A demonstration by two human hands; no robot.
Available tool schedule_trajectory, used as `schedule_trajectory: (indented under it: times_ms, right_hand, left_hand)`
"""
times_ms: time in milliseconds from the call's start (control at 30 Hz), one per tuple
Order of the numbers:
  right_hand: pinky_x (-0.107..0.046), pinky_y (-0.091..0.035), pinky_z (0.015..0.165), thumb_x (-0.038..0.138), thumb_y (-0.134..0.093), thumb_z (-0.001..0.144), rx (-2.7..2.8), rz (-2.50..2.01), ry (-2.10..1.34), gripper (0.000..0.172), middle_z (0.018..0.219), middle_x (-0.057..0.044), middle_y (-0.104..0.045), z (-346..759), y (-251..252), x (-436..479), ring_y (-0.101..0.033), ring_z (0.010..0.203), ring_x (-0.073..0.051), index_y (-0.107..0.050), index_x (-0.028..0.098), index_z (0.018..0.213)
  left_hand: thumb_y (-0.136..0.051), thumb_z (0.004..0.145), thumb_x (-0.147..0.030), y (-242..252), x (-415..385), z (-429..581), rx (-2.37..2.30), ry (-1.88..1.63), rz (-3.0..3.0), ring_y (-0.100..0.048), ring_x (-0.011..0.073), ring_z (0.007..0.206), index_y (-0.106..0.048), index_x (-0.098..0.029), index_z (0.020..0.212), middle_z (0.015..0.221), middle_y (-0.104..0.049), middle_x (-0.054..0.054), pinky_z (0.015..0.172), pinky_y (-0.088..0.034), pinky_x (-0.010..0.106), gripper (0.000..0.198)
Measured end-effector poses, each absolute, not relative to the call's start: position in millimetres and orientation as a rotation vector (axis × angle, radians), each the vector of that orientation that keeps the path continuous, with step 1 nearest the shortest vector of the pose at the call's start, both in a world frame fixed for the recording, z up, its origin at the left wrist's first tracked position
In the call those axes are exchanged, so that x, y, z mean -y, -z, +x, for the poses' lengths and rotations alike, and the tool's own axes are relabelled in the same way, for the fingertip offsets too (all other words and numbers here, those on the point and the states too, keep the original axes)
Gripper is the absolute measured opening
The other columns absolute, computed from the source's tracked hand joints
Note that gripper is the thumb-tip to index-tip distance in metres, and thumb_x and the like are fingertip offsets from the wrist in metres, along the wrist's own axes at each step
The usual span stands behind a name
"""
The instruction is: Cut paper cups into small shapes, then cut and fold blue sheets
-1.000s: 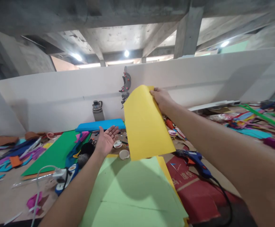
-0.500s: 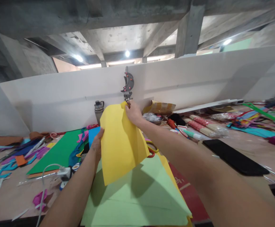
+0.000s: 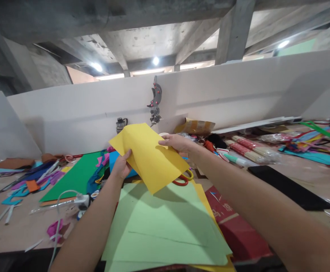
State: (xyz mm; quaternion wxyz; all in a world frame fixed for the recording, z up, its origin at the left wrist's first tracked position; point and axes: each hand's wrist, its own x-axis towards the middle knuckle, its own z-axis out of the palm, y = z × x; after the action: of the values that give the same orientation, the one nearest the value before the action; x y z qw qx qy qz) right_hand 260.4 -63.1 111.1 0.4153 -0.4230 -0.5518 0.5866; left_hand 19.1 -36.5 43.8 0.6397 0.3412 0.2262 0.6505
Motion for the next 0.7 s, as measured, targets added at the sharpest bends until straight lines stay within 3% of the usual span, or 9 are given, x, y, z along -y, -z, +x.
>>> schedule_trajectory:
  times_ms: [100,233,367,533,700]
  right_hand:
    - [-0.034,-0.058,0.075,0.019,-0.07,0.074,1.394,-1.104,-1.392,0.024,0.091,-0.004,-0.075,267,-115,76,-0.071,0.08,-0.021,-0.064,0.023,0.097]
    - [-0.035,-0.058,0.071,0.019,-0.068,0.076,1.403,-1.075,-1.318,0.019,0.091,-0.003,-0.074,280,-123,85,-0.07,0.074,-0.019,-0.064,0.024,0.093]
    - [-0.037,-0.058,0.069,0.021,-0.066,0.077,1.503,-1.115,-1.269,0.025,0.095,-0.004,-0.074,290,-122,88,-0.07,0.076,-0.022,-0.062,0.025,0.101]
    - [-0.033,-0.054,0.067,0.021,-0.072,0.07,1.781,-1.492,-0.623,0.039,0.099,-0.007,-0.073,292,-104,81,-0.069,0.085,-0.027,-0.064,0.024,0.108]
    - [-0.032,-0.051,0.071,0.025,-0.067,0.076,1.884,-1.616,-0.444,0.044,0.095,-0.007,-0.072,291,-89,73,-0.067,0.087,-0.026,-0.059,0.02,0.119]
  left_hand:
    - [-0.067,0.079,-0.018,-43,38,17,-0.527,-1.403,0.772,-0.068,0.0255,0.104,-0.065,-0.015,0.11,0.106,-0.074,0.008,0.098,-0.052,0.041,0.032]
    - [-0.061,0.083,-0.026,-43,40,10,-0.515,-1.309,0.766,-0.068,0.0263,0.102,-0.067,-0.012,0.105,0.099,-0.075,0.011,0.098,-0.051,0.04,0.027]
    - [-0.062,0.08,-0.024,-45,48,11,-0.481,-1.27,0.808,-0.067,0.0274,0.105,-0.067,-0.012,0.105,0.099,-0.075,0.009,0.1,-0.049,0.043,0.027]
    - [-0.064,0.077,-0.015,-48,56,21,-0.456,-1.147,0.929,-0.066,0.0296,0.107,-0.066,-0.012,0.108,0.104,-0.074,0.011,0.101,-0.048,0.045,0.032]
    - [-0.062,0.078,-0.01,-52,52,23,-0.48,-1.243,0.923,-0.067,0.0265,0.106,-0.066,-0.013,0.111,0.108,-0.073,0.01,0.101,-0.048,0.043,0.034]
